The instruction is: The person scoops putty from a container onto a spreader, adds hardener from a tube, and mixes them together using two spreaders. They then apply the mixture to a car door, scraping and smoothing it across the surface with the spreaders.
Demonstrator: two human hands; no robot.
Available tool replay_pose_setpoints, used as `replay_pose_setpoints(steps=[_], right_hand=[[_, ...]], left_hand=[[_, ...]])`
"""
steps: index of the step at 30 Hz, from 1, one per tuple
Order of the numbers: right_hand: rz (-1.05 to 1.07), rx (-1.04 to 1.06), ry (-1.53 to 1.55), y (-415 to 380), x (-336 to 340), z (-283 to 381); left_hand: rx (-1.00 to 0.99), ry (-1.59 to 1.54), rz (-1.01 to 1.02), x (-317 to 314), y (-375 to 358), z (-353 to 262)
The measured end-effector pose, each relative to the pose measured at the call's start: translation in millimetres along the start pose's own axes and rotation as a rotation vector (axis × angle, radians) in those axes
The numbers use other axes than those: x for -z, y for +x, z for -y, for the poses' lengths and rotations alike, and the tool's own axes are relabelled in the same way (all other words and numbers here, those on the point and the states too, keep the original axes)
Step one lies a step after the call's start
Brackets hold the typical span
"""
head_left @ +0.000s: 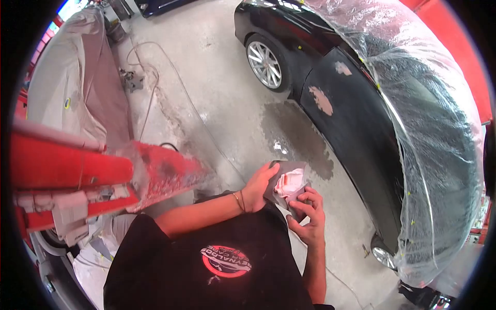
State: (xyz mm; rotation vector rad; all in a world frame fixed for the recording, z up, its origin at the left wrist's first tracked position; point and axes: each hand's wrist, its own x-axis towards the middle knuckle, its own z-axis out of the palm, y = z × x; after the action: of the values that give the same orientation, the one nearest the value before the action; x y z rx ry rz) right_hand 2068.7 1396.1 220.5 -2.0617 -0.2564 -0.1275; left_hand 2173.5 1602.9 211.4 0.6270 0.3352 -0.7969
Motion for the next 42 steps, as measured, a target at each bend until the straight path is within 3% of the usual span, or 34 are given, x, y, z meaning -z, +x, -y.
replay_pose_setpoints(steps=[4,5,9,13,17,20,24,26,31,34,37,42], right_hand=[[-0.041,-0.086,0.030,49.4,20.7,-65.6],[0.039,-0.071,-0.119,61.1,27.1,-74.7],[-0.025,-0.493,0.256,71.8,18.5,-122.0],[-0.274,-0.712,0.413,86.8,5.4,-155.5],[-0.570,-0.724,0.353,103.3,-21.1,-175.4],[-0.928,-0.920,0.614,115.2,-55.2,-176.3],[-1.189,-0.929,0.949,142.0,-110.9,-159.9],[-1.137,-0.970,0.979,151.1,-141.6,-157.1],[-0.942,-1.062,1.126,177.9,-179.8,-170.6],[-0.887,-1.032,1.168,180.1,-202.8,-211.4],[-1.021,-1.007,1.210,188.4,-218.0,-260.9],[-1.172,-0.788,1.408,185.5,-243.4,-359.6]], left_hand=[[-0.075,0.037,-0.038,-5.1,62.3,-31.6],[-0.039,-0.041,-0.046,-3.2,72.4,-38.9],[-0.138,-0.099,-0.028,-10.2,105.8,-84.6],[-0.134,-0.115,-0.086,30.0,151.2,-118.1],[-0.087,-0.008,-0.101,58.0,199.8,-150.2],[0.027,0.124,-0.045,66.8,235.1,-192.4],[0.150,0.189,-0.023,88.5,274.9,-235.0],[0.247,0.127,-0.059,112.1,281.2,-243.6],[0.263,0.089,-0.113,135.4,283.1,-236.3],[0.309,-0.014,-0.149,177.5,295.0,-214.5],[0.312,0.037,-0.140,206.1,328.4,-194.0],[0.387,0.055,-0.018,278.2,418.6,-171.6]])
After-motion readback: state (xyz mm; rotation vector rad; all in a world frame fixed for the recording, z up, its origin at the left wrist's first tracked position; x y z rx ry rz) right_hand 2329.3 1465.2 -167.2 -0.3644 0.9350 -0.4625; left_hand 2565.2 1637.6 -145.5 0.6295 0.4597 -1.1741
